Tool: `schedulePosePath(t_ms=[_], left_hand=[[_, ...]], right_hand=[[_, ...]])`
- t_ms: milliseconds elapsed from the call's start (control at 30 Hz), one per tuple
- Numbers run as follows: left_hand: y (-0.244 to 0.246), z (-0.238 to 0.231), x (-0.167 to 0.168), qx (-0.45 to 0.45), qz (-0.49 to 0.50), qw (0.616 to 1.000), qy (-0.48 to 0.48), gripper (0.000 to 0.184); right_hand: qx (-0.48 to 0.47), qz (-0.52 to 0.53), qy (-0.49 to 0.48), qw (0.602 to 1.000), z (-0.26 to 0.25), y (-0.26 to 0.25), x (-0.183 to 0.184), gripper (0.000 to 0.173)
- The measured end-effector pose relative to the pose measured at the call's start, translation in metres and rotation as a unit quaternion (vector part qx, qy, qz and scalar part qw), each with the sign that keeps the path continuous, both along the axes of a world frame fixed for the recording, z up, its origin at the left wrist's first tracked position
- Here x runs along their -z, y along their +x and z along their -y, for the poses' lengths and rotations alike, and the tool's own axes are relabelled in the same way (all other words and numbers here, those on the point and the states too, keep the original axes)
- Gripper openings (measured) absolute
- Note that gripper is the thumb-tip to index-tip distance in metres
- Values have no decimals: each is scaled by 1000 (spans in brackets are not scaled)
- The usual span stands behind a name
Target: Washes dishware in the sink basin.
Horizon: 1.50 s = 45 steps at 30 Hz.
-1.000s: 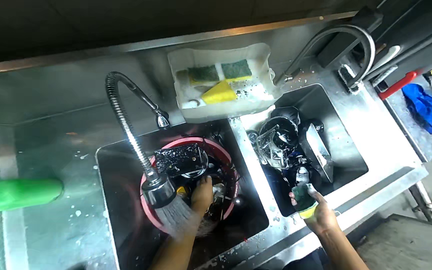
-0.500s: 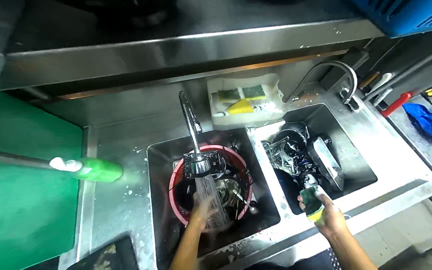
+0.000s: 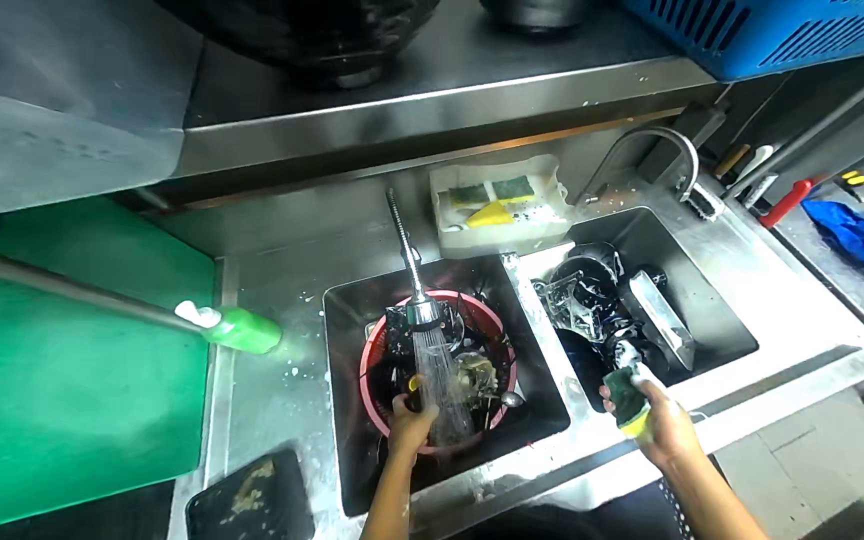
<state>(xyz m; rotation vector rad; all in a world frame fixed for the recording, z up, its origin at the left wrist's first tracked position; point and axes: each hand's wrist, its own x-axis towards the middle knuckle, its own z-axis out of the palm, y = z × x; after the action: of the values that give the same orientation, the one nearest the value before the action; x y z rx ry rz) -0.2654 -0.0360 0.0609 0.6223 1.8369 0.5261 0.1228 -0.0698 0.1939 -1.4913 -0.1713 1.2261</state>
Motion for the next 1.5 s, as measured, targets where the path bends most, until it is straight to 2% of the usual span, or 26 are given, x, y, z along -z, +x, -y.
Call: schedulePosePath(t_ms=[67,133,200,267,333,467,533,600,700,767,833,933,967,1033,1133,1200,1233,1267,1333,1367,1400,1433,1500], left_hand=[[12,4,-13,-66,134,989,-11,70],[26,14,-23,-123,265,956,-23,57],[42,16,-32,-133,315,940,-12,43],[59,14,-44,-116,320,940,0,45],[76,10,-54,-100,294,951,-1,47],[99,0,-70,-46,237,969,43,39],[104,-5,-72,-28,201,976,75,36],[103,-8,-76,-41,218,971,92,46],[104,-9,-89,-85,323,935,120,76],[108,-9,-97,-94,383,907,147,69],[115,-7,-104,-60,411,892,178,61],[130,-8,-112,-12,400,887,231,73],[133,-12,-114,-5,380,891,250,69],[134,-24,-120,-15,346,902,258,57],[122,-39,-130,-42,380,898,218,56],[118,-41,-136,-70,410,892,175,53],[120,-41,-140,-81,419,891,158,53],[123,-41,-143,-88,422,889,152,54],[132,-41,-147,-85,405,894,173,54],[136,-41,-148,-78,396,895,191,55],[137,-42,-148,-75,388,894,212,55],[137,-44,-147,-76,378,893,232,54],[127,-49,-150,-72,361,900,234,52]], right_hand=[[-11,5,15,1000,-6,-6,-5,35],[-26,23,15,999,-3,-14,-8,36],[-46,42,9,998,-5,-26,-7,38],[-88,85,10,992,-8,-40,-1,41],[-161,186,15,969,-9,-60,2,47],[-310,399,118,855,0,-103,-6,58],[-310,428,163,833,2,-114,-8,60],[-273,407,152,858,1,-118,-9,60],[-217,383,114,891,-10,-120,-17,61],[-208,378,124,893,-20,-126,-22,58],[-217,348,120,904,-31,-138,-24,56],[-233,312,97,916,-45,-157,-29,50],[-265,320,95,905,-47,-160,-33,52],[-366,347,104,857,-46,-161,-44,53],[-518,401,154,739,-49,-147,-54,44],[-571,429,185,675,-53,-141,-58,36],[-572,434,186,670,-56,-141,-59,33],[-552,430,180,691,-59,-141,-61,32],[-455,397,163,780,-66,-146,-62,30],[-409,387,154,812,-69,-150,-61,28],[-388,391,159,819,-70,-152,-61,28],[-393,408,181,804,-68,-152,-61,29],[-453,445,243,733,-64,-147,-67,27]])
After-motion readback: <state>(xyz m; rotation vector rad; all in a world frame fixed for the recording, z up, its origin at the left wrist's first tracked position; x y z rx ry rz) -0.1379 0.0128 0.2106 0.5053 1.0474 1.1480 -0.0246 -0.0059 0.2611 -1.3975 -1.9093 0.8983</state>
